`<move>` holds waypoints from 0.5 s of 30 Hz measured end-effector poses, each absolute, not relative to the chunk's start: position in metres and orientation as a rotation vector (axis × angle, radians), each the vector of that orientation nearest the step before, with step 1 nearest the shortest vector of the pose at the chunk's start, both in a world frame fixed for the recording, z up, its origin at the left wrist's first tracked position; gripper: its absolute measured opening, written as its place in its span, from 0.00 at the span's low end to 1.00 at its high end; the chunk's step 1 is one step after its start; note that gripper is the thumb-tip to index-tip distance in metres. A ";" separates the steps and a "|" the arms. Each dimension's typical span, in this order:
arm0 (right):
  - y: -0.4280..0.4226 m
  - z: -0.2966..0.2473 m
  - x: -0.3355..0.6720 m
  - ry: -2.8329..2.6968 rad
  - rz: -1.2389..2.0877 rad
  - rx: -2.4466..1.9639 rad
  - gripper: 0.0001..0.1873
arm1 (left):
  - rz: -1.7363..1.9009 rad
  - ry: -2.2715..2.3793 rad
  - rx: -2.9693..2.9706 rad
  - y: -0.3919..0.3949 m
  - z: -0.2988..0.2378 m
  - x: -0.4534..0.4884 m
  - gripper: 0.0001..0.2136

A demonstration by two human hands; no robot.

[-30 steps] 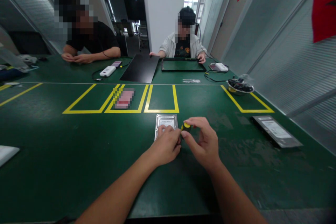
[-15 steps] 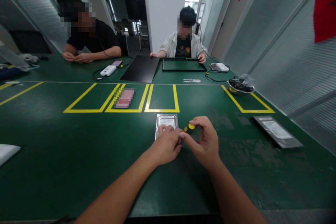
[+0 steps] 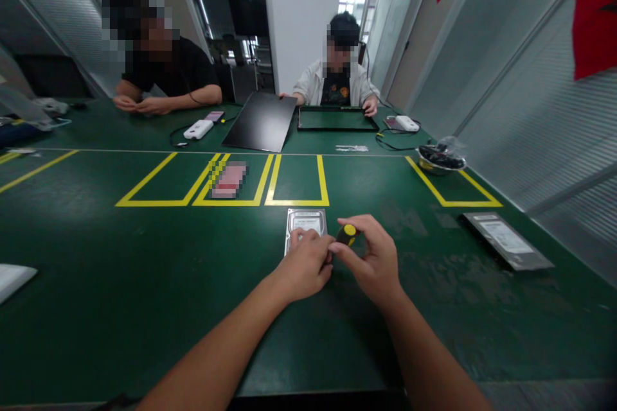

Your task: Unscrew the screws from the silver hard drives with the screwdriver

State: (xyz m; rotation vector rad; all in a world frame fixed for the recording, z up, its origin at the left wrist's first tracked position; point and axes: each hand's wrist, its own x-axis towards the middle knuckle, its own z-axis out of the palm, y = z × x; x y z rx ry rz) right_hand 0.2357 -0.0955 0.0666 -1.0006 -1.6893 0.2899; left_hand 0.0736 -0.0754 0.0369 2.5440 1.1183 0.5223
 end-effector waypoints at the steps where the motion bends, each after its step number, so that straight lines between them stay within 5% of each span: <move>1: -0.095 0.067 0.236 -1.700 0.294 -1.000 0.15 | 0.523 1.121 2.539 -0.075 0.037 0.074 0.04; 15: -0.086 0.058 0.246 -1.010 0.298 -1.115 0.16 | 0.547 1.046 2.451 -0.070 0.040 0.071 0.16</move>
